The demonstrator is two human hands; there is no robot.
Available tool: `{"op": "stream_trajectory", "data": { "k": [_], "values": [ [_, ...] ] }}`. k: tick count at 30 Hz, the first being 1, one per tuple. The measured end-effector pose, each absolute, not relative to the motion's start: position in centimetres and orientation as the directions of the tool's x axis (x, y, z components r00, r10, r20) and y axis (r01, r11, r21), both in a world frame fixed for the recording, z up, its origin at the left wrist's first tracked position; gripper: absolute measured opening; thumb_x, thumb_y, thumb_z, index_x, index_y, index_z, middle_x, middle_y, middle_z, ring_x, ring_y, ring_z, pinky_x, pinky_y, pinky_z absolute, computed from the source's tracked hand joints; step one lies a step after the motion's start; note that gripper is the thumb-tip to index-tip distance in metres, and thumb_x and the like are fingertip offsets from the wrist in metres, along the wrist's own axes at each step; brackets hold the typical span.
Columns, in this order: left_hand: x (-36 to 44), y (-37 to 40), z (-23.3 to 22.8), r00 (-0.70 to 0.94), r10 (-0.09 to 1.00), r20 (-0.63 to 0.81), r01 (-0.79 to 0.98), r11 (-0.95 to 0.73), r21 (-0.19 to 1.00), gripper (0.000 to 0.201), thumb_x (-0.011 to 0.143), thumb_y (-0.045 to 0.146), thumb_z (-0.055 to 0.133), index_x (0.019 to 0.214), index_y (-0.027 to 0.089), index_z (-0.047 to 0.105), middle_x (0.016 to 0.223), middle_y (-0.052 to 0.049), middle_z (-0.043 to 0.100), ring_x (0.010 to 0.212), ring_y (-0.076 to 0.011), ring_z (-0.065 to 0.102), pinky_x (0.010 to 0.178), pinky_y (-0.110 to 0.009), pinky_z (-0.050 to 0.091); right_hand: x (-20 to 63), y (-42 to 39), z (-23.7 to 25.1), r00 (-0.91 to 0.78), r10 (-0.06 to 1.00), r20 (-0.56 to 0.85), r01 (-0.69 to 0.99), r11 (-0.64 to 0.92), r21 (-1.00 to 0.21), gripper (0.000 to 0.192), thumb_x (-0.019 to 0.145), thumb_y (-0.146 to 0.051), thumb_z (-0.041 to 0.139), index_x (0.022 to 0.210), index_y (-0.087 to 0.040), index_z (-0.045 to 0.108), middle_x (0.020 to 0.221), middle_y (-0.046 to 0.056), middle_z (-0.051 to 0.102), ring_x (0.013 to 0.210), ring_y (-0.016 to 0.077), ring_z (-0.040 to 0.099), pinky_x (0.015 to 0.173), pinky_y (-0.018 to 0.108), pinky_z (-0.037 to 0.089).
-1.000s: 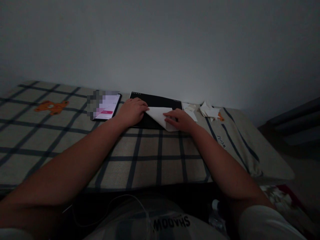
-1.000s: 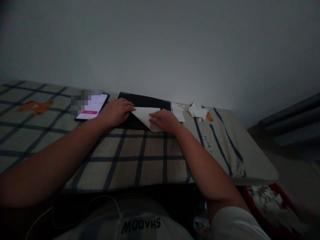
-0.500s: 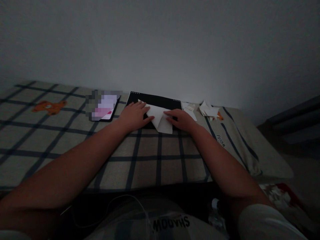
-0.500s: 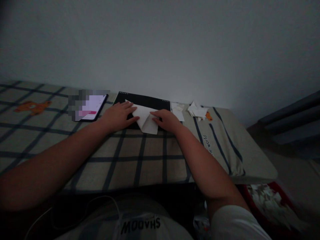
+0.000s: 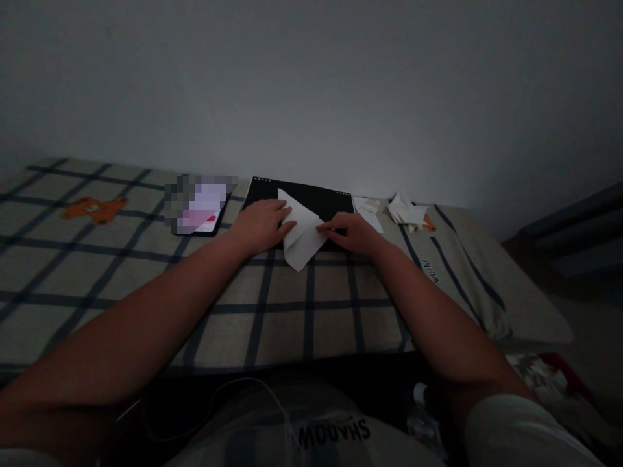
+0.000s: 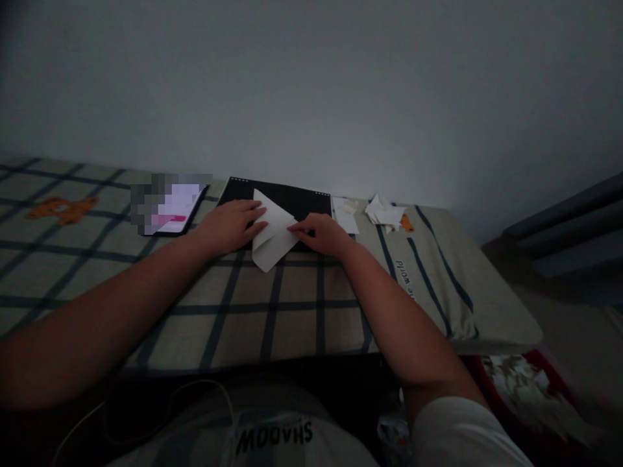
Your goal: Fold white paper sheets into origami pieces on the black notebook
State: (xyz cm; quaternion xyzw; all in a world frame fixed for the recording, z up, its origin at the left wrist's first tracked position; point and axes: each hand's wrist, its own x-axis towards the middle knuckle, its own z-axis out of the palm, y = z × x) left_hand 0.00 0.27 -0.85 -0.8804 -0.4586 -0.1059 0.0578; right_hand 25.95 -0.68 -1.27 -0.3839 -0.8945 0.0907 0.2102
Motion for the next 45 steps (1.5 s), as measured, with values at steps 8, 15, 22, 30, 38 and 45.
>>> {"op": "stream_trajectory", "data": {
  "k": [8,15,22,30,38,45],
  "values": [
    [-0.4,0.2,-0.5,0.584,0.791,0.182,0.805,-0.593,-0.008,0.056,0.094,0.048,0.037,0.130,0.011,0.056,0.142,-0.015,0.050,0.130,-0.0283,0.045,0.107,-0.038,0.035,26.0,-0.5,-1.5,-0.612,0.716,0.335,0.611,0.697,-0.375,0.027,0.088,-0.026,0.055,0.108,-0.021,0.072,0.096,0.007,0.072,0.088,0.0188,0.063,0.081,0.034,0.047],
    [-0.5,0.3,-0.3,0.611,0.775,0.164,0.787,-0.616,-0.020,0.053,0.092,0.045,0.040,0.131,0.013,0.055,0.143,-0.012,0.049,0.132,-0.0261,0.043,0.109,-0.038,0.033,26.2,-0.1,-1.7,-0.609,0.701,0.372,0.605,0.713,-0.354,0.026,0.086,-0.021,0.054,0.105,-0.023,0.072,0.104,0.006,0.072,0.098,0.0201,0.063,0.089,0.038,0.047],
    [-0.4,0.1,-0.2,0.584,0.796,0.161,0.804,-0.595,0.025,0.053,0.087,0.040,0.047,0.134,0.016,0.054,0.153,-0.011,0.037,0.139,-0.0279,0.033,0.111,-0.040,0.031,25.8,-0.9,-1.0,-0.613,0.717,0.332,0.585,0.694,-0.419,0.022,0.086,-0.026,0.058,0.101,-0.023,0.075,0.094,0.005,0.073,0.088,0.0187,0.065,0.081,0.034,0.048],
    [0.0,0.6,-0.8,0.466,0.844,0.265,0.792,-0.531,0.301,0.061,0.080,0.042,0.061,0.135,0.018,0.052,0.133,-0.012,0.058,0.123,-0.0296,0.051,0.103,-0.042,0.040,25.5,-0.5,-1.4,-0.504,0.799,0.328,0.624,0.600,-0.501,0.025,0.087,-0.029,0.058,0.105,-0.022,0.073,0.096,0.005,0.074,0.084,0.0190,0.066,0.078,0.034,0.049],
    [0.9,0.3,-0.6,0.403,0.863,0.303,0.513,-0.488,0.707,0.074,0.083,0.031,0.058,0.148,0.021,0.025,0.111,-0.008,0.065,0.090,-0.0179,0.065,0.075,-0.032,0.053,25.3,0.3,-1.4,-0.178,0.919,0.352,0.580,0.387,-0.717,0.033,0.083,-0.039,0.063,0.106,-0.016,0.069,0.092,0.008,0.072,0.080,0.0179,0.063,0.073,0.033,0.050],
    [1.2,0.1,-0.7,0.363,0.903,0.230,0.375,-0.367,0.851,0.058,0.084,0.027,0.057,0.138,0.017,0.040,0.122,-0.013,0.064,0.102,-0.0220,0.065,0.082,-0.036,0.056,25.2,-0.4,-0.8,-0.300,0.928,0.222,0.529,0.355,-0.771,0.030,0.081,-0.045,0.065,0.087,-0.017,0.072,0.083,0.005,0.071,0.073,0.0165,0.060,0.064,0.030,0.047]
  ]
}}
